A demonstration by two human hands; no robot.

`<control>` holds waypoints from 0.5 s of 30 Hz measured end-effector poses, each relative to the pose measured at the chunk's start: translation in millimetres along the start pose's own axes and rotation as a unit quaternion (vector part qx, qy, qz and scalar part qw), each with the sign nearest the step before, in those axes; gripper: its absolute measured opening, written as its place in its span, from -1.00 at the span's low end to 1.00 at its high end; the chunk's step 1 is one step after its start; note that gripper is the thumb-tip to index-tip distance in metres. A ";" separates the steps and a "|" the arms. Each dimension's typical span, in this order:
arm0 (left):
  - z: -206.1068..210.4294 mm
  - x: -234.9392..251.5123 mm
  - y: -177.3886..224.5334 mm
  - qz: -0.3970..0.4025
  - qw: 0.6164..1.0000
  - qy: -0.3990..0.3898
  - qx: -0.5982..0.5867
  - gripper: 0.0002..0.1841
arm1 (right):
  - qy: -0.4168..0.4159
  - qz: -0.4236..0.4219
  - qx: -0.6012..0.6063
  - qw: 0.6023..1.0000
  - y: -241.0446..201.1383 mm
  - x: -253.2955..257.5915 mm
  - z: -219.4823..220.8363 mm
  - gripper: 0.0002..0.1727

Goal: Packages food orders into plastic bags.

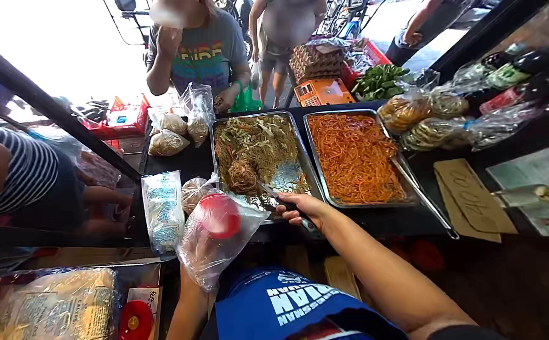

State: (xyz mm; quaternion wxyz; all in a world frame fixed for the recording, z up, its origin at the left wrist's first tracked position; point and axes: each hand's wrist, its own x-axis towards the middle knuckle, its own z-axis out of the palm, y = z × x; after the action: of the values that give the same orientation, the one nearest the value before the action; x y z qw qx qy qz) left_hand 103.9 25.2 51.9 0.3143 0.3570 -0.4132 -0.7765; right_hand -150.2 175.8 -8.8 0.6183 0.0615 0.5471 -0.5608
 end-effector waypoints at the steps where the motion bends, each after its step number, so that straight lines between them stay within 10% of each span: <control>1: 4.4 -1.4 5.4 -0.013 1.000 -0.013 -0.006 -0.65 | -0.026 0.004 0.061 0.998 3.7 -0.3 -2.6 -0.59; 15: 8.4 31.1 -38.7 -0.090 0.991 -0.063 -0.072 -0.61 | -0.093 -0.148 -0.058 0.983 0.3 -108.0 30.8 -0.48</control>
State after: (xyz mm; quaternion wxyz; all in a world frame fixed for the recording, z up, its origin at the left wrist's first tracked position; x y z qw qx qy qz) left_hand 72.5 22.1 12.6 0.2413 0.3194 -0.3413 -0.8505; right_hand -106.7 222.3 83.7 0.5789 -0.1082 0.5218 -0.6172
